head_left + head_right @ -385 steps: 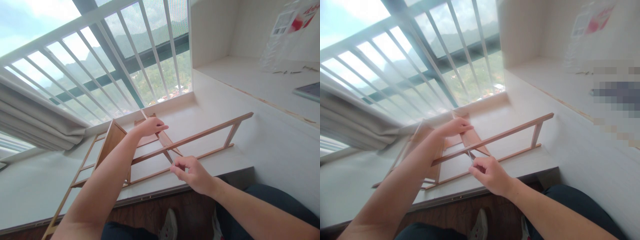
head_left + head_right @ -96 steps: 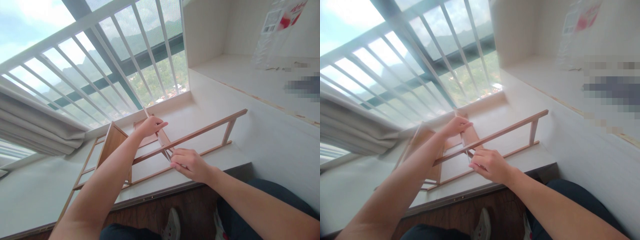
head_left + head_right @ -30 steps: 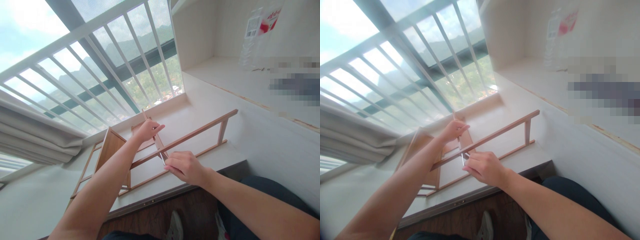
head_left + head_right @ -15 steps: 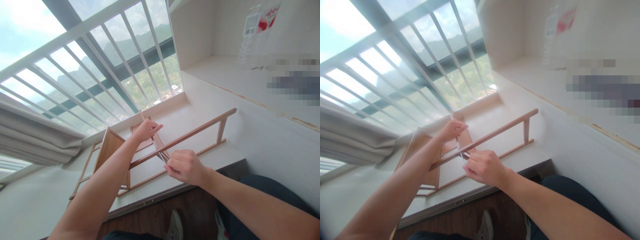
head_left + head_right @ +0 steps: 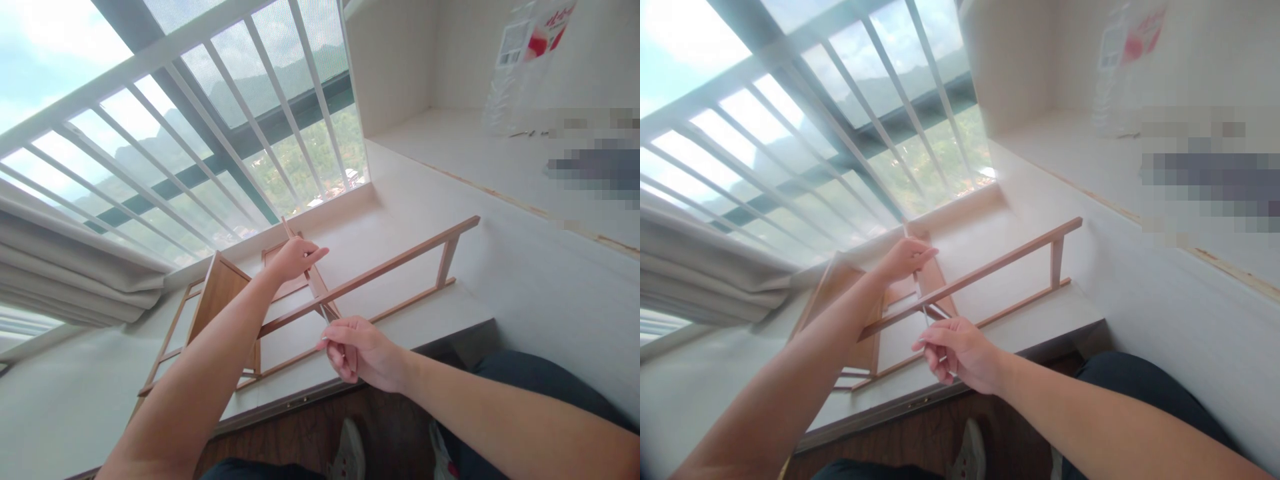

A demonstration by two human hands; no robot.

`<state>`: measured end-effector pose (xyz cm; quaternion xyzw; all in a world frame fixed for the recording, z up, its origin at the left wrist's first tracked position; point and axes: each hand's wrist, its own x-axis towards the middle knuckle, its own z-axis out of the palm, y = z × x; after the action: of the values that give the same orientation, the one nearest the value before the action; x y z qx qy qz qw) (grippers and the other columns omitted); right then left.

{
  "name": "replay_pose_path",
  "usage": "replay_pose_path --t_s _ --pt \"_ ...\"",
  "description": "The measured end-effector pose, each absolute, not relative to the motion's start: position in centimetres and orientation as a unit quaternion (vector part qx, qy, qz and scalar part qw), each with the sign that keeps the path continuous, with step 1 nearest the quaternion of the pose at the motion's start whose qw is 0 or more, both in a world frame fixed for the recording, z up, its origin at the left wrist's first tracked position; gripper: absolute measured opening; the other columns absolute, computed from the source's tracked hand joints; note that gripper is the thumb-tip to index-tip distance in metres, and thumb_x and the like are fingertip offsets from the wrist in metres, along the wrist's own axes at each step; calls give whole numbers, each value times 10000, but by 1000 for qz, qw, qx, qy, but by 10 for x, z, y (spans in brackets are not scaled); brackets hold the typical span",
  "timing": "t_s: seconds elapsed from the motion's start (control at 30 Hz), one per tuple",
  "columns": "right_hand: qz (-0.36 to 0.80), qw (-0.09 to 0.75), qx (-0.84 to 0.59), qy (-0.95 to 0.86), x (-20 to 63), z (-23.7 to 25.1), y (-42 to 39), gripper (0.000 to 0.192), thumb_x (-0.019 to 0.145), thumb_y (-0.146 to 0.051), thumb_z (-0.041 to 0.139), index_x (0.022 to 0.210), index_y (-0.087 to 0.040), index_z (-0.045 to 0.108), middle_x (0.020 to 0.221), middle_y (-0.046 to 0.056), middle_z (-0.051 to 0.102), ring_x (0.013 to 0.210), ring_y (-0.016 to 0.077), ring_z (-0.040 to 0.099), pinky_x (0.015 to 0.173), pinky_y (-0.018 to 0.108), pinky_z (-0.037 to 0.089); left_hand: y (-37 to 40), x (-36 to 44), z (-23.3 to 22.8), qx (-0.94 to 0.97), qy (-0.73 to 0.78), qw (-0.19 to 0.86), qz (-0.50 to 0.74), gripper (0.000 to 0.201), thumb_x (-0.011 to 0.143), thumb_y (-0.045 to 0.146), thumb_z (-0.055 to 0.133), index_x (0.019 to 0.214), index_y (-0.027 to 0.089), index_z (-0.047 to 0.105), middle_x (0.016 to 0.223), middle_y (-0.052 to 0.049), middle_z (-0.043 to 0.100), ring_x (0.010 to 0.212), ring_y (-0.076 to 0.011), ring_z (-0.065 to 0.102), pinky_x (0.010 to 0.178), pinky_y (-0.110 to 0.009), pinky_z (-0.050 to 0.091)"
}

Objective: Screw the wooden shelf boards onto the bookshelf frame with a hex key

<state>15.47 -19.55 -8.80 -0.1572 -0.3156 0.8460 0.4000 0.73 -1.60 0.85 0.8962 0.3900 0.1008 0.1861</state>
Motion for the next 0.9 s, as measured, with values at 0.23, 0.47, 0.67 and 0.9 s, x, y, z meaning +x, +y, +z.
replay_pose_path --t_s 0.23,0.47,0.67,0.9 --pt "565 468 -327 -596 174 -83 -191 328 863 -475 699 831 -174 571 622 -52 535 529 70 452 491 181 359 -17 7 10 886 406 204 95 574 934 574 473 523 179 410 486 18 515 470 -83 380 504 -242 329" --pt "260 519 -333 -743 186 -82 -189 176 923 -360 661 988 -208 602 691 -48 578 593 87 503 622 200 416 -19 7 13 878 419 217 84 576 926 589 481 529 174 440 491 13 527 469 -83 393 508 -239 332" --pt "165 529 -301 -776 183 -85 -186 148 943 -271 620 1069 -205 580 831 6 686 693 114 613 702 223 465 -21 8 19 873 426 227 66 571 918 592 497 532 175 447 504 5 537 474 -91 425 510 -245 342" --pt "165 548 -321 -754 183 -85 -189 109 927 -264 624 1017 -207 602 787 -3 680 652 112 603 664 231 462 -22 2 24 873 432 224 40 526 905 585 522 578 173 535 550 -5 566 501 -103 451 525 -247 364"
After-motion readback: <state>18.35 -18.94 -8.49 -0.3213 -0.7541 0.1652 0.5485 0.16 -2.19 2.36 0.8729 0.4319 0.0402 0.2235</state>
